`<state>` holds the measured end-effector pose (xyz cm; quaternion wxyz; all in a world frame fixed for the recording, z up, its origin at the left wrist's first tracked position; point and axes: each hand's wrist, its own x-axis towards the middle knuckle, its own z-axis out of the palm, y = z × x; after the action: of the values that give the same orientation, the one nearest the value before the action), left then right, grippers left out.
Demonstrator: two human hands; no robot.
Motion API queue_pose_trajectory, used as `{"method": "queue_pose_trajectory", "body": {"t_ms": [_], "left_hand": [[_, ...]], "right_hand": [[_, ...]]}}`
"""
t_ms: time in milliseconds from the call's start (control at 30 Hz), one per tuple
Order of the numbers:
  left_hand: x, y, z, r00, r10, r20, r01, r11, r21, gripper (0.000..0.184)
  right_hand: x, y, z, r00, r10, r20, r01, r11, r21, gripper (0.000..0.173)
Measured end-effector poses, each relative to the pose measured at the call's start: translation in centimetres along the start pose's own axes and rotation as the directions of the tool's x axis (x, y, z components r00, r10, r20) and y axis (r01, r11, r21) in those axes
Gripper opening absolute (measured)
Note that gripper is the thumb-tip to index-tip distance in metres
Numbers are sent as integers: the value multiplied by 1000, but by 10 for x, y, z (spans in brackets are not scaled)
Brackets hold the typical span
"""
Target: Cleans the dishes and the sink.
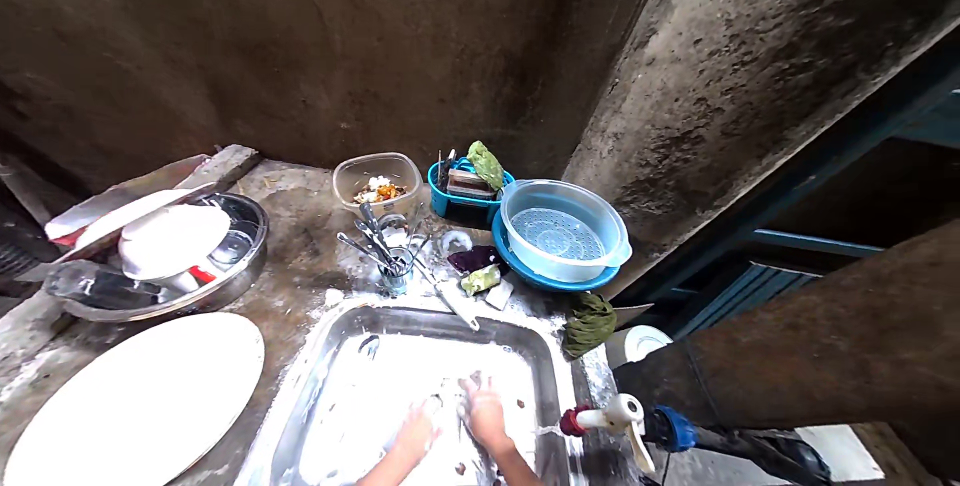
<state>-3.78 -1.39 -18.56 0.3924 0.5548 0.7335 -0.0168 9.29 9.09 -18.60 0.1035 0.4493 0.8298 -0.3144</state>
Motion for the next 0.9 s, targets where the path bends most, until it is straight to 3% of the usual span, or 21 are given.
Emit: {"method": "queue_pose_trajectory", "body": {"t_ms": [67, 167, 233, 267, 333, 433, 500, 633, 800, 900], "left_hand": [[1, 1, -4, 999, 1, 32, -2, 999, 34, 48], [3, 6, -10, 994, -70, 82, 67, 997, 34, 47], [6, 13, -11, 989, -107, 98, 100, 992, 76, 54], [7, 16, -11, 988, -124, 93, 116, 989, 89, 56], [9, 23, -11, 985, -158, 72, 153, 986, 71, 60], [5, 16, -10, 990, -123, 75, 116, 989, 95, 57], [5, 12, -9, 991, -89, 98, 76, 989, 130, 52], [5, 13, -6, 986, -97, 137, 75, 985, 156, 53], [6, 24, -16, 971, -198, 136, 180, 974, 136, 48], [9, 14, -25, 980, -177, 93, 171, 982, 77, 45]], "right_hand": [[-13, -4, 11, 990, -123, 72, 128, 989, -76, 41], [-30, 10, 13, 936, -264, 233, 277, 960, -28, 36], [-30, 33, 14, 934, -318, 162, 304, 947, 104, 33], [-30, 42, 8, 954, -287, 89, 274, 952, 139, 36], [-32, 47, -19, 996, -86, 7, 85, 993, 79, 42], [-31, 51, -39, 984, 177, -3, -177, 982, -68, 44], [-38, 47, -42, 971, 228, 68, -221, 970, -100, 46], [-71, 35, -20, 965, 168, 200, -178, 983, 34, 42], [-85, 20, 3, 938, 75, 339, -94, 995, 42, 84], [-74, 8, 22, 949, -75, 306, 56, 996, 73, 70]]}}
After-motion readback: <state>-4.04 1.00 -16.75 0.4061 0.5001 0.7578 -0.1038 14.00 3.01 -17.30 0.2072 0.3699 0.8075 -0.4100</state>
